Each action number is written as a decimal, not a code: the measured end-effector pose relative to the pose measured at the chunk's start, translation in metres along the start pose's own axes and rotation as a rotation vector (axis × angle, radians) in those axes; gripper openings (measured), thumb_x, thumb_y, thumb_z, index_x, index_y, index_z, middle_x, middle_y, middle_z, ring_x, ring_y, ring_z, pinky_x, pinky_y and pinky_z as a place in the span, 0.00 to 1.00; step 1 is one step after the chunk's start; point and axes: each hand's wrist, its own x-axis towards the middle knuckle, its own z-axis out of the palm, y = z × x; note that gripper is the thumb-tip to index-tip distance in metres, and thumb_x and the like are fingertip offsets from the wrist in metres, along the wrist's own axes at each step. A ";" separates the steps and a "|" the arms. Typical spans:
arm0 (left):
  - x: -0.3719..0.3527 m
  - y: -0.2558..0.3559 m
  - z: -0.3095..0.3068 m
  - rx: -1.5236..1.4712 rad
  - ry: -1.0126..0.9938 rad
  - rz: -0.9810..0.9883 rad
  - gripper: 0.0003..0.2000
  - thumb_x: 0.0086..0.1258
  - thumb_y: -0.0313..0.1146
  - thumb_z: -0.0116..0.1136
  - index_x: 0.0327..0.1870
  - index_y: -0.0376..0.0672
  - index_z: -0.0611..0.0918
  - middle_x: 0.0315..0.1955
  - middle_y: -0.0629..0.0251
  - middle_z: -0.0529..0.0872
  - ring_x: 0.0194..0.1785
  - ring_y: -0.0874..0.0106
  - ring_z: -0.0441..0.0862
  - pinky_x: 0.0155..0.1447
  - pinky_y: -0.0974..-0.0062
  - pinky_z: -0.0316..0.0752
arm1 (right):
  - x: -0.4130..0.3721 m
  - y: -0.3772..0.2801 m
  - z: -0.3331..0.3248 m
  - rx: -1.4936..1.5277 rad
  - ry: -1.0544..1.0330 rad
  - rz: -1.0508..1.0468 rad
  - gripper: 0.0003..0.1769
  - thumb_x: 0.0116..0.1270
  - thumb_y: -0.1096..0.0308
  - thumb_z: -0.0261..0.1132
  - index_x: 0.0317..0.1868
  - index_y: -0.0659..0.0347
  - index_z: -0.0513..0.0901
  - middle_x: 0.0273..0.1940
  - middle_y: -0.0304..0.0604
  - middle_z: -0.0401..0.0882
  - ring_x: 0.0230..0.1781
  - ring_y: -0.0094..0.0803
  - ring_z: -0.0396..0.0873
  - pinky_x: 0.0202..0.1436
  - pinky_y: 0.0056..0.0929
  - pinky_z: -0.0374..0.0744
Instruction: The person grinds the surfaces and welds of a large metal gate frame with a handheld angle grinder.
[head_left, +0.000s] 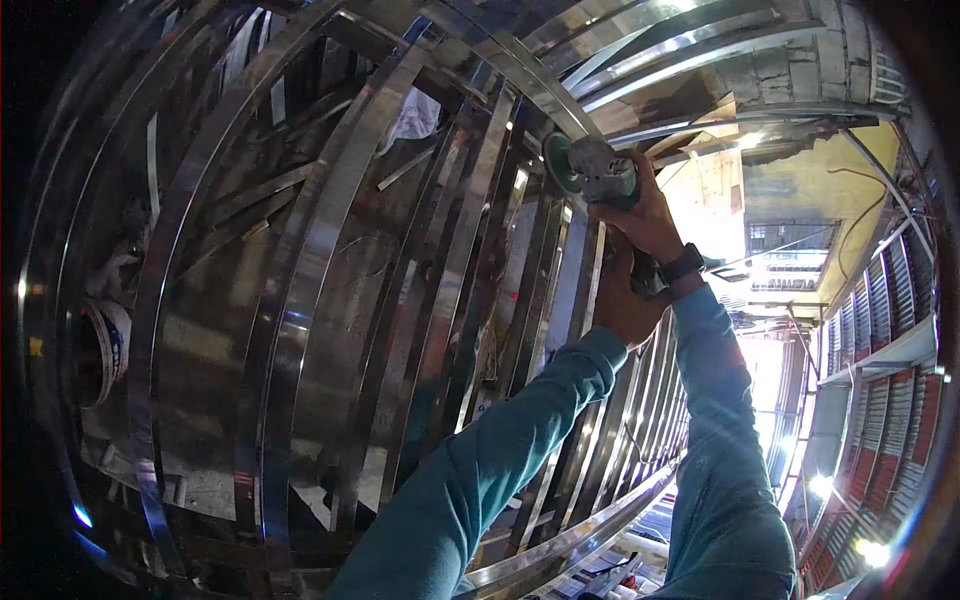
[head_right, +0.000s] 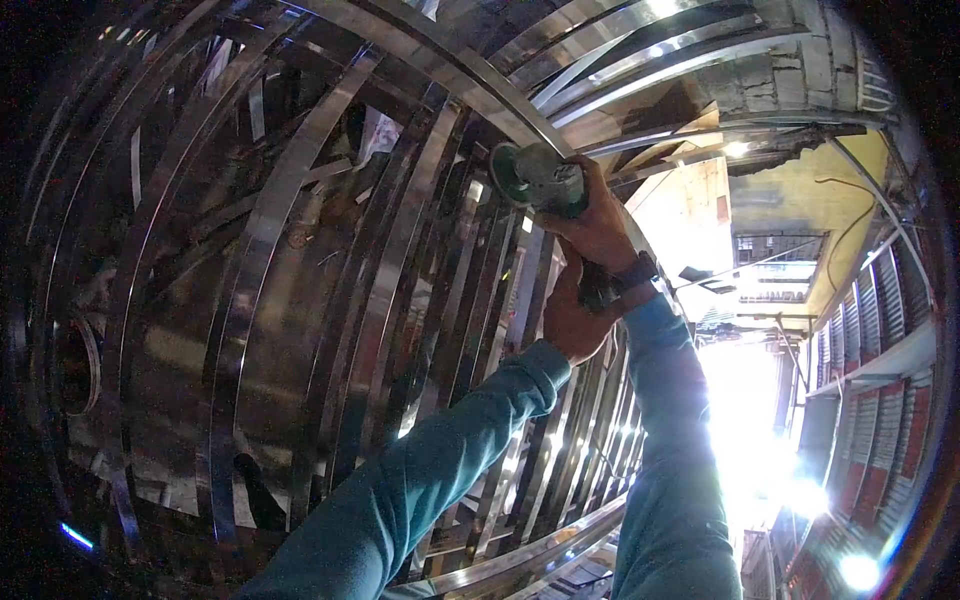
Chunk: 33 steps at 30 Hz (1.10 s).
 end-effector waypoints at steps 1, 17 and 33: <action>-0.001 -0.001 0.001 0.074 0.036 0.040 0.60 0.53 0.62 0.72 0.78 0.39 0.46 0.58 0.44 0.78 0.62 0.54 0.78 0.67 0.63 0.73 | -0.002 0.001 -0.001 0.001 -0.002 0.002 0.48 0.49 0.62 0.82 0.68 0.58 0.63 0.55 0.52 0.79 0.55 0.42 0.80 0.58 0.40 0.79; -0.023 0.024 0.001 0.208 -0.496 -0.083 0.47 0.60 0.40 0.67 0.75 0.31 0.52 0.54 0.41 0.80 0.55 0.49 0.81 0.64 0.60 0.76 | -0.051 0.017 -0.061 0.263 -0.157 0.254 0.48 0.53 0.70 0.78 0.71 0.57 0.59 0.56 0.49 0.76 0.55 0.35 0.77 0.56 0.35 0.79; -0.011 0.013 -0.001 0.151 -0.213 -0.040 0.57 0.60 0.37 0.67 0.76 0.33 0.31 0.70 0.31 0.57 0.70 0.41 0.64 0.73 0.58 0.66 | -0.008 0.013 -0.017 0.144 -0.107 -0.025 0.47 0.52 0.67 0.80 0.69 0.58 0.62 0.55 0.53 0.78 0.55 0.40 0.79 0.59 0.38 0.78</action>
